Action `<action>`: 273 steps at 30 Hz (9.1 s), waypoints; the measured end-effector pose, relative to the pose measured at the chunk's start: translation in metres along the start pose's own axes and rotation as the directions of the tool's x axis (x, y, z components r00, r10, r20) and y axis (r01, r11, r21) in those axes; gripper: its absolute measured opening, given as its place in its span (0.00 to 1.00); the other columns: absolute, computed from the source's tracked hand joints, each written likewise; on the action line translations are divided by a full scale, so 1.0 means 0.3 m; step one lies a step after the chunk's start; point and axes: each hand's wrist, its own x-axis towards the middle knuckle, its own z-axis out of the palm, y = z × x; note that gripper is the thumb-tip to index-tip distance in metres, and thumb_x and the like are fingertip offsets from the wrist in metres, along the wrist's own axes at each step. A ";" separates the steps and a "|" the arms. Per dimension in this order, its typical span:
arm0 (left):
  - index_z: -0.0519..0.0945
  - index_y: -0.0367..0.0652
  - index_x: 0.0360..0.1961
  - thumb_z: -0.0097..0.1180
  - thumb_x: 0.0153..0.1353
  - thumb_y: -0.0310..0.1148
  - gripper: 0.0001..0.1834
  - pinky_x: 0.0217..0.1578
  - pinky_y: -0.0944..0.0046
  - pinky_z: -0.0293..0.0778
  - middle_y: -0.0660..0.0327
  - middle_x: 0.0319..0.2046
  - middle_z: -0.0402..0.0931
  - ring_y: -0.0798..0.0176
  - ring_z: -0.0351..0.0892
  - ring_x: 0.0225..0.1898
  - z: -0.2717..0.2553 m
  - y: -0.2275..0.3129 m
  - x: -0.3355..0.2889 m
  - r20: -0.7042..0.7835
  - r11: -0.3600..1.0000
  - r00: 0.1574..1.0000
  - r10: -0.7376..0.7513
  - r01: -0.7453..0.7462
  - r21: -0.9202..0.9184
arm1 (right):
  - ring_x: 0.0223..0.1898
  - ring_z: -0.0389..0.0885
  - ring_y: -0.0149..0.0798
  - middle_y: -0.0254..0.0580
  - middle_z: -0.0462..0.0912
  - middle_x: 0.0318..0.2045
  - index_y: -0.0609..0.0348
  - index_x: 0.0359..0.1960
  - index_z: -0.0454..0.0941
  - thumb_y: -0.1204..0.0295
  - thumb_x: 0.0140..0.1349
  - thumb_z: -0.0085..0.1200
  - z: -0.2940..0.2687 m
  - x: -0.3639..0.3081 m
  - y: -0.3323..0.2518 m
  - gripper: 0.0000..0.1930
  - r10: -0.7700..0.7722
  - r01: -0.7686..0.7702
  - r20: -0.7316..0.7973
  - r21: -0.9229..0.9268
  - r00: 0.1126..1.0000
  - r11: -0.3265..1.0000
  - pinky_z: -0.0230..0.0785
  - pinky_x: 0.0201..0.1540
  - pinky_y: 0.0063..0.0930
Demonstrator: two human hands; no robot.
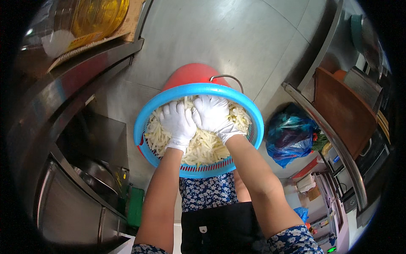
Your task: The person opens a plastic bag of green beans and pours them into a metal bowl. They wash the beans under running water in a sink, rinsing and draining the water multiple times. Finally, the person squeezes shredded cabbage in a blue colander over a red bucket to remove excess water.
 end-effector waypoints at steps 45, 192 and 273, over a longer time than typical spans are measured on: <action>0.56 0.32 0.64 0.42 0.63 0.37 0.30 0.65 0.49 0.46 0.42 0.65 0.52 0.40 0.50 0.66 -0.241 -0.038 -0.140 0.269 0.885 0.918 -0.290 0.364 -0.289 | 0.54 0.71 0.56 0.60 0.74 0.48 0.67 0.50 0.72 0.69 0.58 0.46 -0.070 0.114 -0.148 0.20 -0.174 0.170 0.131 0.041 0.976 0.985 0.58 0.60 0.49; 0.69 0.39 0.35 0.43 0.54 0.37 0.13 0.43 0.44 0.62 0.46 0.39 0.67 0.40 0.66 0.41 -0.052 -0.035 -0.100 0.230 0.968 0.963 -0.140 0.182 -0.174 | 0.42 0.70 0.39 0.34 0.72 0.32 0.45 0.27 0.77 0.57 0.47 0.51 -0.059 -0.065 -0.073 0.10 -0.029 -0.001 0.185 0.160 0.982 0.987 0.60 0.47 0.52; 0.79 0.51 0.42 0.43 0.57 0.41 0.17 0.48 0.47 0.59 0.62 0.45 0.71 0.52 0.66 0.48 -0.043 0.255 -0.142 0.135 0.979 0.985 0.108 -0.081 -0.188 | 0.44 0.67 0.46 0.40 0.72 0.44 0.51 0.41 0.75 0.55 0.47 0.53 -0.155 -0.356 0.022 0.20 0.272 -0.274 -0.131 -0.002 0.953 0.962 0.55 0.43 0.46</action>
